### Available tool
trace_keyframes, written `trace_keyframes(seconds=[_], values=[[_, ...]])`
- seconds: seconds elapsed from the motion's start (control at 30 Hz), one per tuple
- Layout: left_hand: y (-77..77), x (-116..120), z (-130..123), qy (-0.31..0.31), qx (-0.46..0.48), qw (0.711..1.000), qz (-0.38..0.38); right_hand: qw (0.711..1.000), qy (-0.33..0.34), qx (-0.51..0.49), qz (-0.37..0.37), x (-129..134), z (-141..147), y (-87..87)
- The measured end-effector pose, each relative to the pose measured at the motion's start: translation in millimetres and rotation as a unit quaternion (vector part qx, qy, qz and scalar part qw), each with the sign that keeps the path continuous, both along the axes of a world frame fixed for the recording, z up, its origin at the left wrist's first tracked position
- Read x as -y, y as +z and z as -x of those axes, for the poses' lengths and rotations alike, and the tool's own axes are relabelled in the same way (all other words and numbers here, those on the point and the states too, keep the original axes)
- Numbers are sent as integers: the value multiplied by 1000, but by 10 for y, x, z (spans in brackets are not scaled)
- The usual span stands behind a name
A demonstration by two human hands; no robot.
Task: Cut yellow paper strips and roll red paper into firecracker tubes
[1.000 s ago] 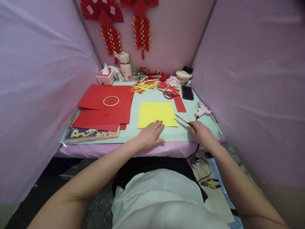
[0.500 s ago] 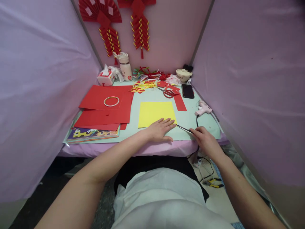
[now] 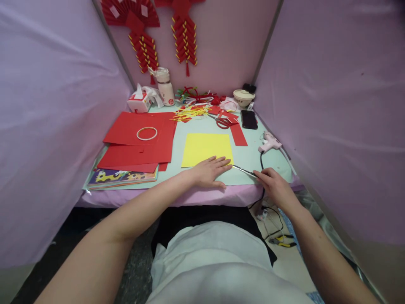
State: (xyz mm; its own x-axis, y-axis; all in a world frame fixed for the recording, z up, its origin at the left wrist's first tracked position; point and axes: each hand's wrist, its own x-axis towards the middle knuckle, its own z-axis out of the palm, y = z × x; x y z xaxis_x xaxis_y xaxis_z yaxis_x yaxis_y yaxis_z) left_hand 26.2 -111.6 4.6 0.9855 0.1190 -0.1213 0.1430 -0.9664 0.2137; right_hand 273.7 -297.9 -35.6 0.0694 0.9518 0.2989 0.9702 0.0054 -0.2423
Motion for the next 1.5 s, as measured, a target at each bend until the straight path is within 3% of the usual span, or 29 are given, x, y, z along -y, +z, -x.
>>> trace_keyframes(seconds=[0.57,0.93,1.5], values=[[-31,-1,6,2,16,1000,7,999,16,24,32,12,194,164],[-66,-2,1,5,26,1000,1,999,10,18,24,-25,170,87],[-111,-18,-48,4,34,999,-4,996,40,60,59,4,209,199]])
